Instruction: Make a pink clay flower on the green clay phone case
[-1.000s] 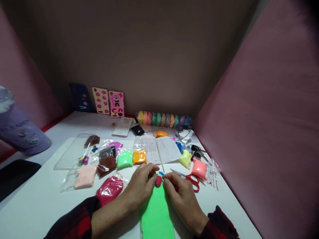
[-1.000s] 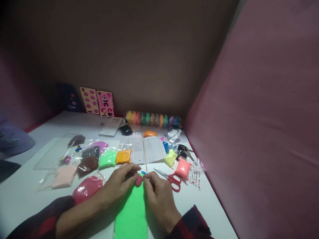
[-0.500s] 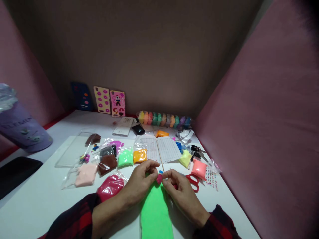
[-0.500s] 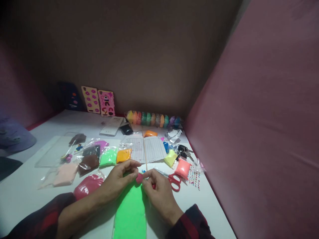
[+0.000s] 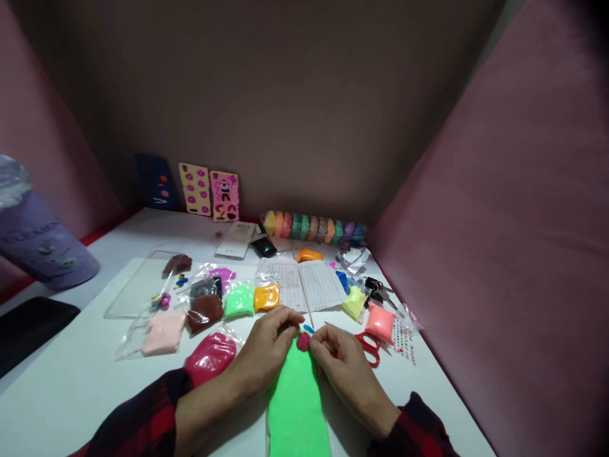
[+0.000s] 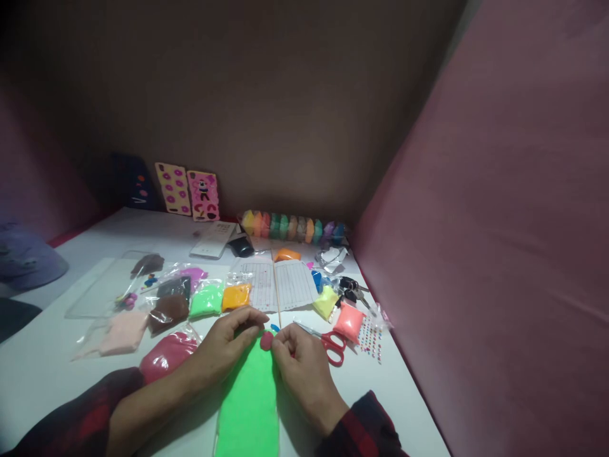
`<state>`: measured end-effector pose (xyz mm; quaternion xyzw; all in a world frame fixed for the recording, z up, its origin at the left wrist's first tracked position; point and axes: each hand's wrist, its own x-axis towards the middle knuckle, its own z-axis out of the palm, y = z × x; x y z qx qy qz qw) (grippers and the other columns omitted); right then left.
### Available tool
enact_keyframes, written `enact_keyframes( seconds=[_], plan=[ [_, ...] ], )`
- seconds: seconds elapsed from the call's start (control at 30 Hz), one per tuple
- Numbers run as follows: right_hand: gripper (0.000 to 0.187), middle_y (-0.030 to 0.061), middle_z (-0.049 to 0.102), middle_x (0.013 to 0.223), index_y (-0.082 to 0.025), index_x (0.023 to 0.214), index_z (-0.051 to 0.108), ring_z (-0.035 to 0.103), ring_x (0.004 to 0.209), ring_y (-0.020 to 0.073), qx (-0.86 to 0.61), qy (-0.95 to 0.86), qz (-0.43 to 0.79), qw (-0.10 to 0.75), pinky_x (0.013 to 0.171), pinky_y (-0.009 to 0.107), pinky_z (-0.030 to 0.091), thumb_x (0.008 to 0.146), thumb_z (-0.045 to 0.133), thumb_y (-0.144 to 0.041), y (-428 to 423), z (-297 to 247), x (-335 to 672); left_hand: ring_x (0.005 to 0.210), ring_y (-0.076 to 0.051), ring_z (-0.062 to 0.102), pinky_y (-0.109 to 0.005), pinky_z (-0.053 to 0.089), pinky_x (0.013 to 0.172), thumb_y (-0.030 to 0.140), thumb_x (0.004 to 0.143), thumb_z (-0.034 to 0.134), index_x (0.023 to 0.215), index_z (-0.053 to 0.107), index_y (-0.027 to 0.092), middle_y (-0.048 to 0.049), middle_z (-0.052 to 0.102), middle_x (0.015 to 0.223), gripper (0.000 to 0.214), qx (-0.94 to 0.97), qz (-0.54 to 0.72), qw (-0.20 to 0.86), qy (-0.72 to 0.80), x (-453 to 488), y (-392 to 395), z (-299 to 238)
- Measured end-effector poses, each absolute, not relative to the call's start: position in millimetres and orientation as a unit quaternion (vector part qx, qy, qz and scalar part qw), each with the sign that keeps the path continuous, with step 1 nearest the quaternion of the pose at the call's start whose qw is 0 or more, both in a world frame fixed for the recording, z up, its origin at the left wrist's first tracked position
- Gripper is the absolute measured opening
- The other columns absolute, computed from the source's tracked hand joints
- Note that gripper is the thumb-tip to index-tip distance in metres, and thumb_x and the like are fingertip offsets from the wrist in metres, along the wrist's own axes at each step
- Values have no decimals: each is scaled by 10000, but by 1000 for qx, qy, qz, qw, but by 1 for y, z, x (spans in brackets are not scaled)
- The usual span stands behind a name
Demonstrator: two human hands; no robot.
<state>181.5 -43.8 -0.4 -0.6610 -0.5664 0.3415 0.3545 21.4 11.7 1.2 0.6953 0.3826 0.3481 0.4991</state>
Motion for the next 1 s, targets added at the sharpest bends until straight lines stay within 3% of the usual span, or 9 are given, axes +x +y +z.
enact_keyframes(
  seconds=[0.57, 1.0],
  plan=[
    [240, -33, 475, 568, -190, 672, 527, 431, 529, 122, -672, -558, 340, 348, 464, 210, 303, 847, 553, -352, -45, 0, 181, 818, -179, 538, -314, 411, 750, 92, 808, 458, 830, 606, 158, -38, 567, 857, 164, 743, 341, 442, 369, 21, 10, 1],
    [292, -58, 409, 591, -166, 729, 535, 344, 551, 89, -616, -555, 430, 357, 485, 213, 246, 861, 597, -419, -46, -3, 188, 908, -185, 520, -339, 416, 825, 77, 840, 441, 885, 601, 154, -51, 524, 946, 184, 775, 330, 401, 359, 22, 12, -6]
  ],
)
